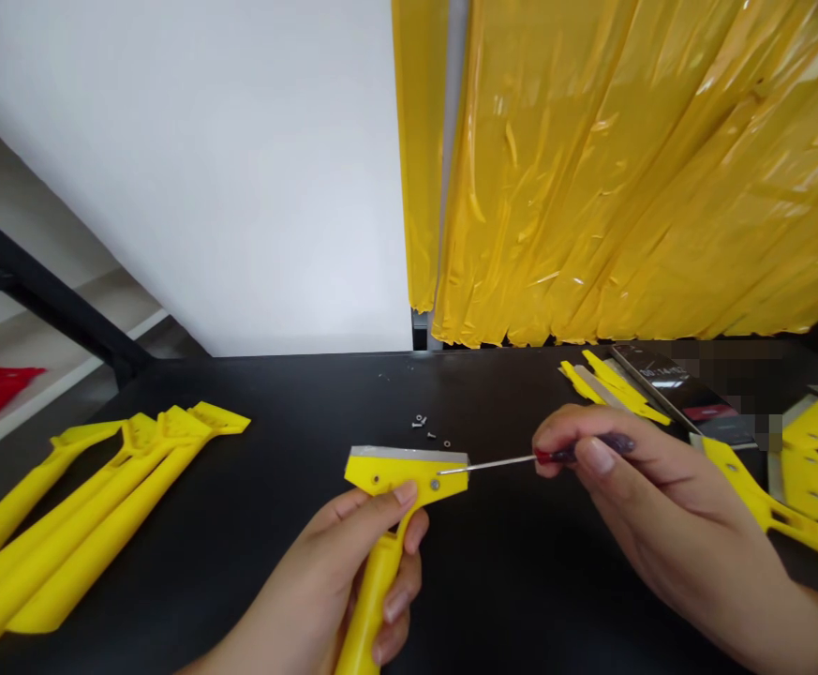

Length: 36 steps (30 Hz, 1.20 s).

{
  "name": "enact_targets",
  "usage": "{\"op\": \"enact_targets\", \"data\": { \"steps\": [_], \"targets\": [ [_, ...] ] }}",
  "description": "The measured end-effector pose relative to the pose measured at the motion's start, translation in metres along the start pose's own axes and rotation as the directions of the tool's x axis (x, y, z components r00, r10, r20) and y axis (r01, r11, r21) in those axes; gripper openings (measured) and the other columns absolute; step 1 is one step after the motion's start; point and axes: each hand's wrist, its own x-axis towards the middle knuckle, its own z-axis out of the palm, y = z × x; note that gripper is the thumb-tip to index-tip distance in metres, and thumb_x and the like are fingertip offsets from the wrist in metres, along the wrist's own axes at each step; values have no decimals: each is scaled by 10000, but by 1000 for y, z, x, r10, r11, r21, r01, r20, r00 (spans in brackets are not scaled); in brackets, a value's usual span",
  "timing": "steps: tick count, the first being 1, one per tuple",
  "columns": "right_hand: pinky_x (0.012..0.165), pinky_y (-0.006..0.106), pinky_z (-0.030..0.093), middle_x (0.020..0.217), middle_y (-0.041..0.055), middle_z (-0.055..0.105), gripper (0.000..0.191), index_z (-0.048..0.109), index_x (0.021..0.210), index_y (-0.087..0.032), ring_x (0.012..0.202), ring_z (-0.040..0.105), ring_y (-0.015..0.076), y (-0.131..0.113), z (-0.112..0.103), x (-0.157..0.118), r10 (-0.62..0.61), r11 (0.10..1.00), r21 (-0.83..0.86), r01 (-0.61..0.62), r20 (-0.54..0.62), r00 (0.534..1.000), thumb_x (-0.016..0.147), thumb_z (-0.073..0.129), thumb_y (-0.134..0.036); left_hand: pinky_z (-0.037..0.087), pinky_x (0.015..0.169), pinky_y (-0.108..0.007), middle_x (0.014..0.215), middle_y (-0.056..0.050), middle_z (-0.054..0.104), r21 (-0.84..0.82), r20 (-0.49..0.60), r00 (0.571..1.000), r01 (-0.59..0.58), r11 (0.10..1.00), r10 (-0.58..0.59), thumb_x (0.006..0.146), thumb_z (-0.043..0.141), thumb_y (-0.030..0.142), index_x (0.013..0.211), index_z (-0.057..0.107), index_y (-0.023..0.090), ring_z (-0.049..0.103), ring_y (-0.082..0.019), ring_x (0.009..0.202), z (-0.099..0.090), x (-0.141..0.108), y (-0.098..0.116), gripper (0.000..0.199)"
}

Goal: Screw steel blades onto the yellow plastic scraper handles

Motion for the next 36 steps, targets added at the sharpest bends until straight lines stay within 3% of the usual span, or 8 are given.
{"op": "enact_targets", "data": {
  "steps": [9, 14, 21, 27, 30, 33, 36],
  "targets": [
    [648, 235, 577, 970, 30, 723, 123, 713, 1083, -323, 881, 698, 183, -18, -4, -4, -123, 937, -312, 160, 135, 983, 1033, 606, -287, 311, 422, -210, 504, 32, 493, 38, -28, 1000, -4, 999, 6, 945, 668, 509, 756, 594, 208, 346, -90, 421, 0, 0, 1, 364],
    [742, 333, 591, 958, 51, 724, 199, 668, 1179, -288, 912, 705, 213, -23, -7, -8, -200, 920, -286, 270, 251, 947, 1018, 589, -200, 315, 421, -203, 497, 32, 499, 55, -29, 999, -32, 998, 34, 951, 653, 547, 751, 583, 202, 352, -81, 411, -2, 1, -1, 404],
    [678, 351, 644, 864, 47, 748, 281, 638, 1219, -298, 790, 738, 221, -37, -4, 3, -269, 828, -374, 418, 388, 882, 978, 609, -154, 313, 352, -216, 431, 22, 535, 97, -6, 998, -63, 993, 64, 818, 773, 606, 650, 619, 194, 428, -98, 319, -7, 11, -7, 471],
    [791, 416, 674, 920, 45, 796, 377, 661, 1265, -306, 854, 772, 287, -34, -13, -13, -357, 662, -527, 533, 403, 843, 914, 714, -180, 345, 438, -231, 418, -1, 547, 381, -80, 976, -156, 911, 201, 888, 710, 579, 507, 574, 191, 458, -101, 364, -4, 4, -4, 561],
    [832, 418, 668, 957, 35, 787, 312, 708, 1188, -317, 912, 762, 291, -24, -17, -25, -345, 673, -527, 520, 398, 850, 902, 748, -198, 339, 471, -233, 389, -4, 517, 476, -82, 964, -187, 860, 254, 921, 664, 553, 452, 551, 197, 442, -107, 389, -2, -1, -1, 599],
    [886, 445, 650, 1071, 51, 779, 304, 706, 1200, -314, 1007, 745, 315, -18, -14, -31, -353, 683, -563, 465, 303, 885, 908, 768, -263, 347, 469, -242, 388, -9, 522, 526, -98, 956, -186, 830, 276, 935, 640, 524, 440, 553, 211, 450, -124, 397, -2, -1, 0, 592],
    [856, 440, 637, 1014, 45, 782, 344, 692, 1218, -305, 905, 752, 294, -22, -8, -26, -375, 634, -614, 469, 286, 882, 893, 782, -238, 371, 484, -256, 391, -15, 545, 556, -111, 948, -190, 809, 299, 938, 643, 520, 452, 565, 222, 475, -140, 408, -4, 1, 1, 576]
  ]
}}
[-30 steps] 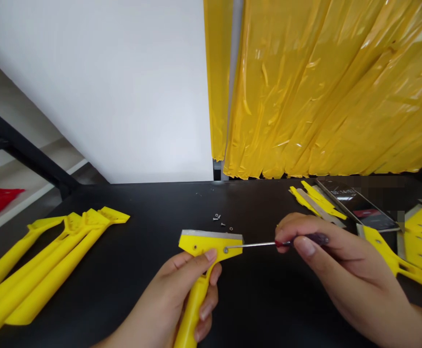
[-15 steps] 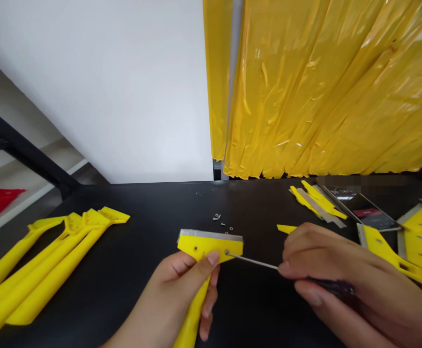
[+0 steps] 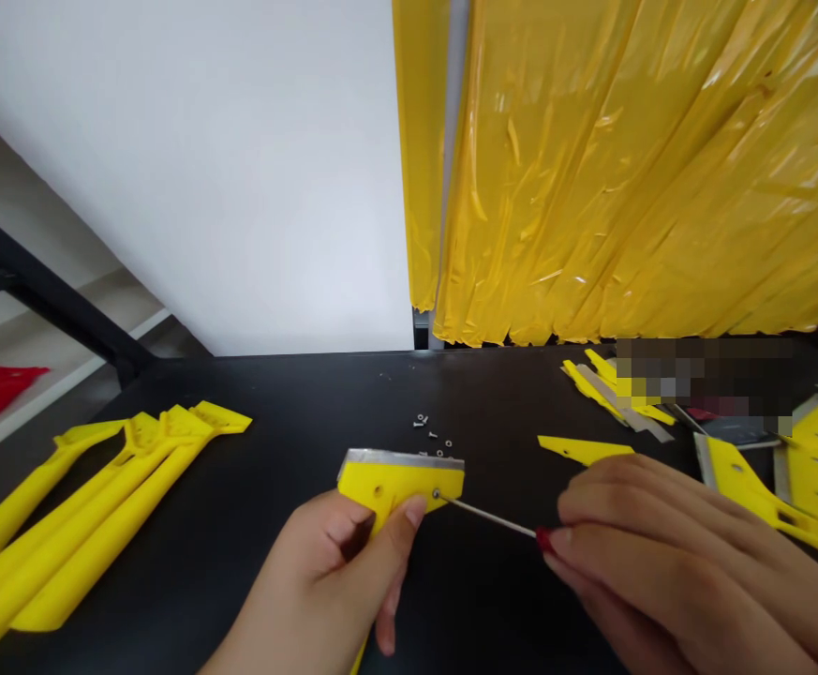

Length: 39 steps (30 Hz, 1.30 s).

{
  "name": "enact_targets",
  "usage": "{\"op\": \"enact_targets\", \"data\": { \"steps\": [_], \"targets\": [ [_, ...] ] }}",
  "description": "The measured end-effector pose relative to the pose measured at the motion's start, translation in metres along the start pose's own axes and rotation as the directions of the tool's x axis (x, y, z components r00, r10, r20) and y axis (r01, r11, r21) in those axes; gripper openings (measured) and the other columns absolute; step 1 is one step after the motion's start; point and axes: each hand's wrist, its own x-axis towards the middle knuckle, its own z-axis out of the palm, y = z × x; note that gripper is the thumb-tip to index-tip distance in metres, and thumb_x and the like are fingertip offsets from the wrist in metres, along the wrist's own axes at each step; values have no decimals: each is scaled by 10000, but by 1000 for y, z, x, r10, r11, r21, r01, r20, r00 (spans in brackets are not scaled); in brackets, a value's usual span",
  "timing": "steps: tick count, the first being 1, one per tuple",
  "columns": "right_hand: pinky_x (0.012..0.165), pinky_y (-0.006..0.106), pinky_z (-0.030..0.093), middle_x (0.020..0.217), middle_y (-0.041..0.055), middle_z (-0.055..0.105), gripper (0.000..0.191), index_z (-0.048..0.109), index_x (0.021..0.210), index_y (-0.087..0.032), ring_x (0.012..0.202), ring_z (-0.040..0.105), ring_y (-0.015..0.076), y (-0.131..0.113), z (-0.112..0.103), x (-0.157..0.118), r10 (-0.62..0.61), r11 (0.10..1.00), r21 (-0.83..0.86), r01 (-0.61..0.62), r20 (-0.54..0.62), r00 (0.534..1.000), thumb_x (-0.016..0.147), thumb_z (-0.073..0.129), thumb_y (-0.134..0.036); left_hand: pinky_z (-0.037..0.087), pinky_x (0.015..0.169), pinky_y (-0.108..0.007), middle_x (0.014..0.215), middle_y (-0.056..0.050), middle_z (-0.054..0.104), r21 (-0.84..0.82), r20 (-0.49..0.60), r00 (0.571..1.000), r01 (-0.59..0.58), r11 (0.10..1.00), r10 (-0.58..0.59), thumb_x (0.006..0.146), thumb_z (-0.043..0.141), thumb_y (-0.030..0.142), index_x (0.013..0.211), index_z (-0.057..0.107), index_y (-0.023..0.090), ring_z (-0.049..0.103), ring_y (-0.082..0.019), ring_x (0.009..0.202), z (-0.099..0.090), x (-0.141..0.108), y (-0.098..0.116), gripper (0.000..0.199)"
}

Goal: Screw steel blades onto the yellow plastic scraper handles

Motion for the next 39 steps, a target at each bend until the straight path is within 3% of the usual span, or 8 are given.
{"op": "enact_targets", "data": {
  "steps": [2, 5, 10, 19, 25, 29, 33, 39],
  "targets": [
    [765, 413, 625, 888, 27, 773, 266, 695, 1145, -292, 768, 741, 259, -2, 0, 9, -73, 996, -55, 75, 39, 997, 898, 767, -224, 390, 504, -262, 400, -14, 555, 6, -14, 1000, -22, 1000, 22, 939, 645, 527, 459, 568, 225, 494, -148, 426, -1, 2, -1, 572],
    [733, 414, 599, 871, 39, 773, 164, 660, 1076, -262, 749, 734, 253, -6, 0, 18, -144, 975, -164, 151, 51, 988, 930, 704, -201, 393, 511, -266, 410, -9, 552, 35, -28, 999, -45, 998, 46, 939, 640, 535, 458, 558, 231, 504, -154, 440, -3, 3, -2, 575],
    [748, 398, 584, 796, 15, 745, 61, 628, 990, -246, 685, 697, 209, -11, 4, 19, -133, 958, -245, 147, 75, 988, 999, 600, -192, 385, 526, -273, 420, 2, 542, 80, -24, 999, -40, 996, 42, 953, 598, 565, 462, 543, 237, 504, -156, 460, -3, 4, -4, 593],
    [555, 313, 445, 733, -12, 643, 131, 568, 971, -209, 592, 624, 164, -7, 4, 22, -62, 961, -249, 123, 240, 969, 1069, 483, -195, 375, 534, -286, 404, 4, 560, 112, -40, 999, -19, 994, 24, 935, 581, 613, 470, 544, 238, 504, -159, 448, -4, 10, -9, 599],
    [561, 347, 430, 810, 12, 660, 137, 588, 1051, -209, 637, 625, 178, -3, 8, 16, -50, 955, -273, 115, 234, 971, 1083, 455, -208, 415, 566, -286, 408, 9, 571, 88, -59, 998, -11, 996, 16, 910, 609, 603, 475, 540, 239, 531, -157, 453, -6, 15, -4, 571],
    [731, 369, 506, 914, 47, 701, 224, 594, 1255, -167, 770, 664, 210, 2, 8, 15, -108, 924, -342, 169, 190, 976, 1051, 504, -148, 403, 548, -287, 409, -1, 576, 98, -48, 999, -18, 995, 23, 907, 601, 600, 464, 543, 238, 521, -158, 453, -6, 15, -5, 574],
    [720, 380, 515, 870, 48, 701, 90, 593, 1082, -170, 743, 669, 213, 2, 9, 18, -112, 928, -328, 176, 206, 972, 1055, 507, -165, 421, 559, -294, 415, -3, 580, 60, -26, 999, -36, 998, 38, 912, 600, 594, 473, 551, 239, 536, -165, 454, -6, 16, -7, 567],
    [668, 357, 513, 839, 34, 703, 84, 580, 1049, -194, 712, 681, 202, -4, 10, 22, -91, 949, -279, 147, 203, 975, 1067, 498, -203, 429, 573, -289, 424, 2, 567, 52, -26, 999, -35, 998, 36, 918, 599, 569, 466, 545, 234, 532, -156, 463, -4, 17, -7, 565]
  ]
}}
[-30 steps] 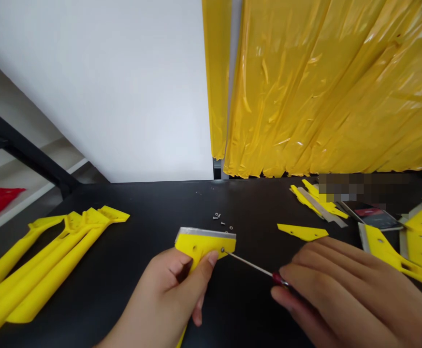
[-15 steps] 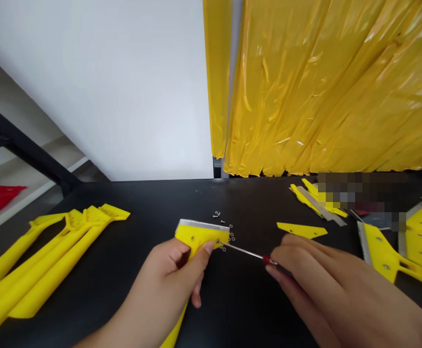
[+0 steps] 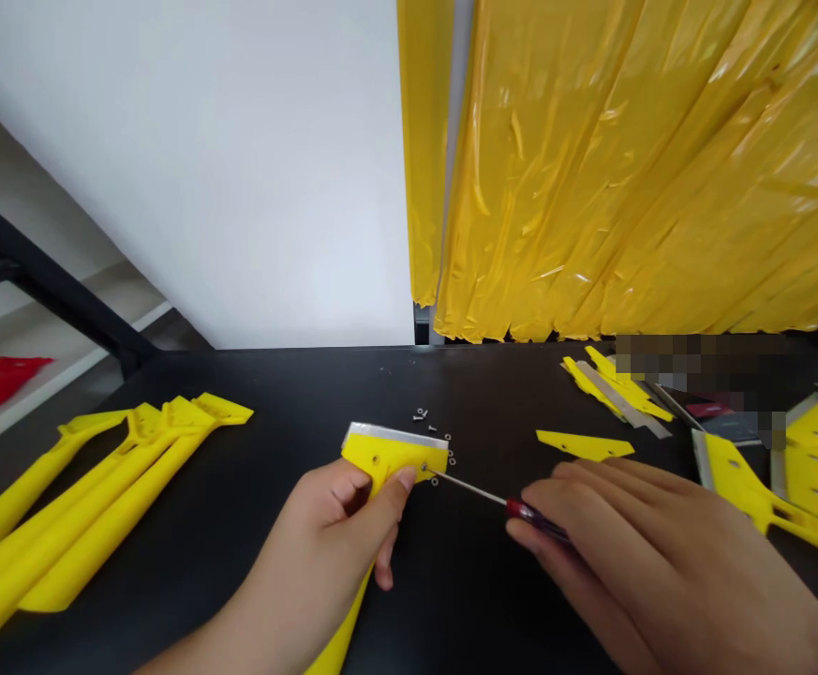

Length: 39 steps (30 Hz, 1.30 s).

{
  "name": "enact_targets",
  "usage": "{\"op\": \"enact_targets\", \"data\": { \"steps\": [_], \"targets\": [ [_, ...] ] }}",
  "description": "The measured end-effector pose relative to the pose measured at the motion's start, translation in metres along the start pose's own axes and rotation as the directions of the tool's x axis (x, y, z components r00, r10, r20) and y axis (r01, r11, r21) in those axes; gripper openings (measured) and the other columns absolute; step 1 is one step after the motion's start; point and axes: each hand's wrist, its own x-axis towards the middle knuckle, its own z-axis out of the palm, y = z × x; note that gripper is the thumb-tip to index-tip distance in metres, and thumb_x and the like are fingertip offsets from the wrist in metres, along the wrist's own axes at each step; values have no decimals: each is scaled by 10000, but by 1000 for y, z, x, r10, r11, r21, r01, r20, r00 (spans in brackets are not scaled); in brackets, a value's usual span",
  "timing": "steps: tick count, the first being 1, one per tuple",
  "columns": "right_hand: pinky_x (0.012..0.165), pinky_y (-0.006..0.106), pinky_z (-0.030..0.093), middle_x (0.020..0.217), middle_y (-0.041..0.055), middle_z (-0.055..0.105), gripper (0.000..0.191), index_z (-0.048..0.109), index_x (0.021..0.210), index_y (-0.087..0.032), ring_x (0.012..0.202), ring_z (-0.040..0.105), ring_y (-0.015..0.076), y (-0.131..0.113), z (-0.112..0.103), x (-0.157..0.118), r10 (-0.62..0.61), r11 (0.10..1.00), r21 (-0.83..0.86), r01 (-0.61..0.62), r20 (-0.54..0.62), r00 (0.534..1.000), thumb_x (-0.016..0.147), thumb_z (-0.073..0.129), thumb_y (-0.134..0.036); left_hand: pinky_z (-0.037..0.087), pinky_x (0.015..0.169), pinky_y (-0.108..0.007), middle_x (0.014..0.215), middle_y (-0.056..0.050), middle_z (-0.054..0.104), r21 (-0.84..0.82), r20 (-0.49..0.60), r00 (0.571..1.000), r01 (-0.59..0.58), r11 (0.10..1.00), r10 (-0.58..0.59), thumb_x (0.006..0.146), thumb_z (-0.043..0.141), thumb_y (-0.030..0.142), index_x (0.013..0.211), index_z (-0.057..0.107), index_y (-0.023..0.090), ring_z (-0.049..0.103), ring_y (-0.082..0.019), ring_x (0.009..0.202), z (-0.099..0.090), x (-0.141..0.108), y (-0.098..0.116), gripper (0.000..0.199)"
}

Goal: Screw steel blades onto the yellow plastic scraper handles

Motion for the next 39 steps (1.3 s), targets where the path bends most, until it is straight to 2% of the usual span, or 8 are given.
{"op": "enact_targets", "data": {
  "steps": [7, 12, 19, 22, 24, 34, 36, 39],
  "targets": [
    [695, 350, 535, 855, 27, 718, 103, 568, 1062, -197, 716, 696, 195, -1, -2, 2, 16, 1000, 22, -15, -7, 1000, 1076, 466, -200, 396, 558, -282, 433, 16, 542, 16, 2, 1000, -4, 1000, 4, 927, 589, 584, 478, 535, 235, 497, -147, 468, 0, 0, -3, 572],
    [607, 327, 497, 808, 6, 685, 104, 553, 1023, -213, 670, 677, 181, -1, -1, 0, 45, 997, 65, -47, 24, 999, 1077, 465, -207, 392, 578, -288, 442, 14, 536, 23, 1, 1000, -7, 1000, 7, 928, 591, 565, 465, 529, 238, 496, -153, 487, -1, -1, -1, 570],
    [598, 322, 477, 814, 4, 668, 102, 547, 1053, -209, 663, 668, 176, 0, 0, -2, 75, 995, 64, -77, 33, 997, 1087, 453, -233, 400, 619, -297, 456, 5, 547, 31, -3, 1000, -25, 999, 25, 939, 591, 558, 458, 546, 238, 500, -165, 523, -1, 0, -2, 579],
    [537, 316, 435, 729, -24, 619, 153, 525, 953, -234, 579, 625, 163, 0, 0, -2, 72, 994, 71, -77, 73, 995, 1087, 451, -229, 399, 611, -298, 455, 4, 549, 29, -8, 1000, -24, 999, 24, 932, 602, 552, 460, 550, 240, 500, -167, 516, -1, -1, 1, 568],
    [573, 317, 467, 796, 4, 660, 132, 536, 1018, -223, 642, 665, 176, 0, 1, -3, 84, 994, 68, -87, 51, 995, 1092, 430, -248, 400, 605, -298, 454, 1, 549, 38, -9, 1000, -20, 999, 21, 925, 604, 556, 455, 545, 242, 504, -170, 515, -1, -1, 2, 569],
    [587, 298, 453, 803, -14, 619, 107, 527, 1015, -221, 653, 623, 146, 1, 1, -3, 62, 976, 202, -81, 98, 993, 1057, 466, -142, 405, 615, -297, 466, 7, 548, 48, 1, 1000, -28, 998, 28, 935, 590, 567, 477, 544, 239, 505, -169, 526, -1, -1, -3, 565],
    [578, 309, 437, 775, -19, 612, 124, 549, 1005, -221, 644, 611, 152, 1, 1, -3, 38, 985, 166, -50, 74, 997, 1059, 483, -130, 403, 613, -296, 467, 8, 554, 43, 9, 1000, -17, 999, 17, 943, 585, 559, 486, 545, 238, 500, -164, 517, -1, 0, -4, 560],
    [636, 327, 471, 870, 24, 655, 90, 566, 1119, -197, 731, 644, 184, 3, 4, -4, 50, 994, 95, -50, 4, 999, 1070, 495, -174, 405, 619, -294, 470, 7, 550, 53, 6, 1000, -9, 999, 9, 944, 590, 558, 478, 539, 236, 501, -163, 522, -1, 0, -4, 569]
  ]
}}
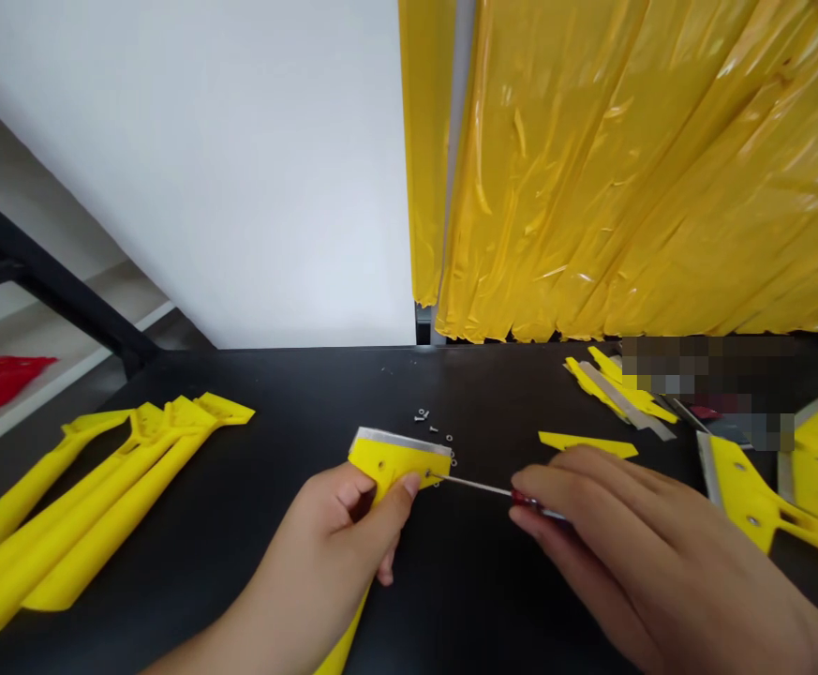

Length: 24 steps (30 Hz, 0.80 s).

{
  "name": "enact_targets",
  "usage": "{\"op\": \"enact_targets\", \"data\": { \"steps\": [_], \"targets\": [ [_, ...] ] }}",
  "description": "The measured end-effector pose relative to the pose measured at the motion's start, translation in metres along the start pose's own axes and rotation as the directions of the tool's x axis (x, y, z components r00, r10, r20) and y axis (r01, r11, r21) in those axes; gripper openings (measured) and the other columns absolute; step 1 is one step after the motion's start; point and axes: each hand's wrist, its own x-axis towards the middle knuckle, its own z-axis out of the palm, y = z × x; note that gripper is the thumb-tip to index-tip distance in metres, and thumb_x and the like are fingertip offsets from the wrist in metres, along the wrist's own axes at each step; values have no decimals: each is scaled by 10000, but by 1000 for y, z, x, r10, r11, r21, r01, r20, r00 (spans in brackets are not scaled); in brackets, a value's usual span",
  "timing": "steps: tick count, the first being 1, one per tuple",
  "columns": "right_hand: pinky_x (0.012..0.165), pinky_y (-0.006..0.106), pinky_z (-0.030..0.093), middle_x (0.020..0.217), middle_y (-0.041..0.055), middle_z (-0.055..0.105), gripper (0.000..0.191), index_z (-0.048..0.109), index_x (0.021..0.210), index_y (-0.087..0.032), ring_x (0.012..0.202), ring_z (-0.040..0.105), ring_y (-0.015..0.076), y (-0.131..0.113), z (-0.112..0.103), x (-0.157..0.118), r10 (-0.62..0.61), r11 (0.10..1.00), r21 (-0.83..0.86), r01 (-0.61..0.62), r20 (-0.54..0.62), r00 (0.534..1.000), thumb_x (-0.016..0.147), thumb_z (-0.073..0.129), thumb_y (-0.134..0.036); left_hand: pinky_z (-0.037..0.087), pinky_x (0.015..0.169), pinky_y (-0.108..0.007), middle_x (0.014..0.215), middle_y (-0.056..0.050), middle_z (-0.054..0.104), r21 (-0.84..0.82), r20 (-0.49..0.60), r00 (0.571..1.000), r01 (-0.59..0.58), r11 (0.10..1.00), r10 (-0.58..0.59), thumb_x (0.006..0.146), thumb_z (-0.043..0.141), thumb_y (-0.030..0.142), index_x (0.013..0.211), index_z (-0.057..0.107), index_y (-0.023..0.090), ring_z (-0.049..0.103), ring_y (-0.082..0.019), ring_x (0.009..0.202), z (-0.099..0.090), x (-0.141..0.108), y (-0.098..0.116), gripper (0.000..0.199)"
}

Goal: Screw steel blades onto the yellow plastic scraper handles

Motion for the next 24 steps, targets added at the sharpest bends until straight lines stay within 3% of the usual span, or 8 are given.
{"op": "enact_targets", "data": {
  "steps": [3, 6, 10, 12, 16, 19, 21, 24],
  "targets": [
    [676, 340, 490, 928, 49, 654, 119, 544, 1125, -188, 777, 659, 197, 2, 2, -3, -21, 1000, 0, 21, 52, 998, 1056, 468, -128, 395, 609, -290, 485, 8, 543, 22, -14, 1000, -18, 1000, 18, 946, 588, 568, 479, 545, 233, 499, -164, 535, -2, -1, 0, 576],
    [600, 346, 447, 808, 3, 626, 113, 518, 998, -215, 660, 640, 185, 2, 2, -3, -58, 997, -55, 62, 74, 996, 1063, 471, -136, 386, 600, -286, 503, 12, 537, 31, -3, 1000, -24, 999, 24, 948, 592, 570, 496, 553, 230, 493, -162, 544, -3, -3, 0, 567],
    [475, 330, 380, 643, -53, 596, 203, 509, 926, -238, 481, 598, 152, 0, -2, 0, 60, 995, -83, -57, 26, 998, 1111, 440, -285, 390, 605, -289, 507, 10, 534, 45, -1, 999, -46, 998, 46, 944, 594, 566, 494, 555, 229, 497, -164, 549, -1, -5, 0, 563],
    [471, 318, 394, 645, -51, 617, 224, 517, 933, -240, 479, 613, 148, -1, -3, 1, 102, 993, -65, -99, 36, 994, 1117, 414, -315, 390, 592, -292, 507, 5, 547, 50, -2, 999, -50, 998, 50, 941, 592, 567, 491, 560, 231, 501, -168, 542, 0, -6, 1, 563],
    [580, 320, 481, 795, 6, 685, 116, 543, 1031, -212, 644, 690, 182, -1, -2, 1, -8, 999, -42, 10, 61, 998, 1077, 439, -186, 403, 606, -301, 480, -2, 558, 56, -42, 997, -59, 997, 61, 948, 582, 570, 472, 551, 237, 521, -179, 539, -2, -5, 4, 581],
    [588, 323, 491, 766, 3, 694, 112, 556, 1028, -207, 626, 689, 187, -4, 2, -1, -88, 994, -56, 91, 52, 995, 1054, 476, -134, 413, 620, -302, 478, -1, 569, 37, -48, 997, -61, 997, 63, 948, 593, 553, 476, 560, 237, 530, -180, 541, -3, -5, 7, 569],
    [552, 308, 486, 733, -6, 702, 104, 557, 1041, -206, 578, 681, 175, -7, 4, -2, -54, 997, -45, 54, 10, 998, 1072, 468, -163, 418, 622, -300, 485, -1, 580, 9, -36, 997, -67, 998, 67, 947, 602, 539, 486, 570, 236, 536, -180, 546, -3, -5, 8, 553],
    [471, 276, 462, 663, -37, 683, 136, 546, 1034, -218, 482, 647, 144, -9, 6, -4, 94, 994, 50, -94, 1, 996, 1101, 428, -229, 429, 632, -300, 488, -5, 588, -11, -26, 996, -84, 996, 84, 956, 593, 529, 487, 577, 232, 551, -181, 553, -3, -4, 7, 556]
  ]
}}
